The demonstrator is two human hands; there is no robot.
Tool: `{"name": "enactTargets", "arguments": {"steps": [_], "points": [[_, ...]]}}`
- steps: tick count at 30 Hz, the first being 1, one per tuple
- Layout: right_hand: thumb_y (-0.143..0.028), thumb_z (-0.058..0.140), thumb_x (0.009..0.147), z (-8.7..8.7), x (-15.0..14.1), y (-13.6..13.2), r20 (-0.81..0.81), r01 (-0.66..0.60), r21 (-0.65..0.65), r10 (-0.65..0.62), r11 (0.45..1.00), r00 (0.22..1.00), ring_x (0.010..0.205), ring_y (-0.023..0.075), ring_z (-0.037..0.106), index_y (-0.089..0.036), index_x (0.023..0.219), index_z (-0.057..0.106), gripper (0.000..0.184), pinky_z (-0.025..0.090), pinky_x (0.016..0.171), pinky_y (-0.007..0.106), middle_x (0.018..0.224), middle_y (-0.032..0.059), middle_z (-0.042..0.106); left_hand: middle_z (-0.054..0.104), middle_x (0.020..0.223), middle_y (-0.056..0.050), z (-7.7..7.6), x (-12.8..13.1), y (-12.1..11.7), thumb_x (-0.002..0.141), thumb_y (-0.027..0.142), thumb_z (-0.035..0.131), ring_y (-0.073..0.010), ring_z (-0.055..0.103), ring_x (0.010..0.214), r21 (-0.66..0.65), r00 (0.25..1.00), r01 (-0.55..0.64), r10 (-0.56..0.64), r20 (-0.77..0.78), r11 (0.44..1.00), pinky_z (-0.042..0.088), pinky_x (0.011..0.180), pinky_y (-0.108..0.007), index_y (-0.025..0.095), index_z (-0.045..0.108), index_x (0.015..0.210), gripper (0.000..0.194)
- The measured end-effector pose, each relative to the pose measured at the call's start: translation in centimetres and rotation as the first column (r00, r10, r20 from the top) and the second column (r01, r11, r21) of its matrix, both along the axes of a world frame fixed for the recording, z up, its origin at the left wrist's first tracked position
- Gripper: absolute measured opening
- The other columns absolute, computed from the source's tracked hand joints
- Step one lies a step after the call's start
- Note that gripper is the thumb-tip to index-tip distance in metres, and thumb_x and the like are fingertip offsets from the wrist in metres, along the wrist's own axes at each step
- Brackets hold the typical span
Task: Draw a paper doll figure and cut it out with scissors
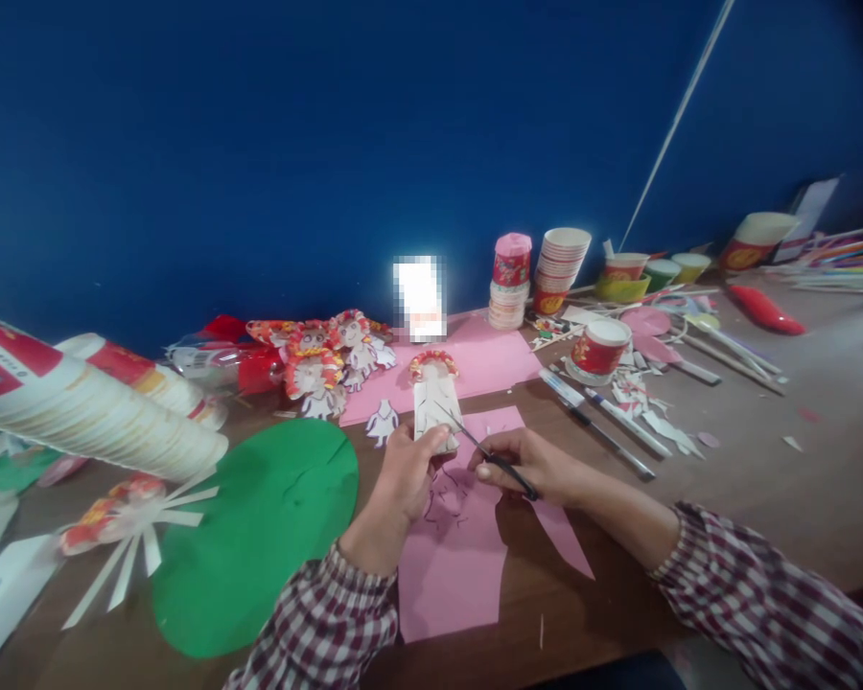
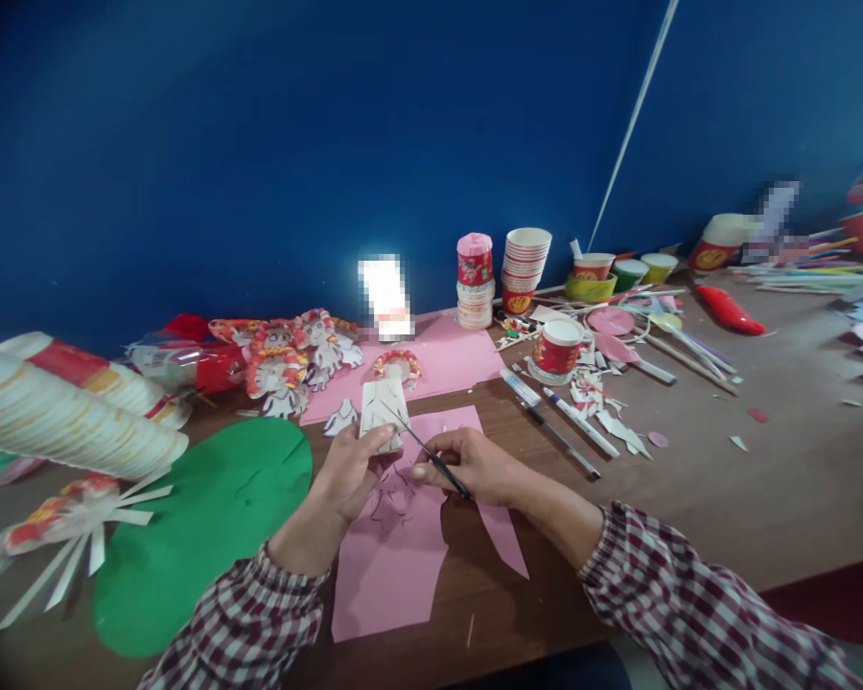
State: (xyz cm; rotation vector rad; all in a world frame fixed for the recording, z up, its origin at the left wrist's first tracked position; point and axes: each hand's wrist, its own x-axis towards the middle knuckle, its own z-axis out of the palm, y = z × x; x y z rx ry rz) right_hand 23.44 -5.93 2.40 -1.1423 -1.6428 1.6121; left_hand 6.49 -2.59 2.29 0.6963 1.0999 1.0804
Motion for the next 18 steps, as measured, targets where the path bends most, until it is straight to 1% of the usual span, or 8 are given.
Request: {"name": "enactTargets", "arguments": {"steps": [6, 18], "points": [[-0.050, 0.061, 0.076, 0.19, -0.31, -0.28, -0.002, 0.035, -0.010, -0.035, 0.999, 0.999, 0.043, 0.0064, 0.034, -0.010, 0.082, 0.061, 0.040, 0.028, 0.039, 0.018, 0.049, -0.0059, 0.041, 0.059, 0.068, 0.001, 0.05, 0.02, -0.10, 0.058, 0.018, 0.070, -0.0093, 0.055, 0.058, 0.004, 1.000, -0.009, 0.009, -0.005, 1.000, 0.047, 0.058, -0.025, 0.013, 0.056, 0.080, 0.026], [-0.044, 0.062, 0.077, -0.22, -0.37, -0.18, 0.024, 0.043, 0.046, -0.044, 0.998, 0.999, 0.044, 0.0064, 0.035, -0.012, 0.075, 0.058, 0.032, 0.026, 0.040, 0.018, 0.049, -0.0058, 0.043, 0.059, 0.066, 0.001, 0.50, 0.31, -0.28, 0.056, 0.018, 0.071, -0.0094, 0.054, 0.056, -0.008, 0.999, -0.038, 0.038, 0.017, 0.999, 0.046, 0.056, -0.025, 0.012, 0.057, 0.077, 0.026]]}}
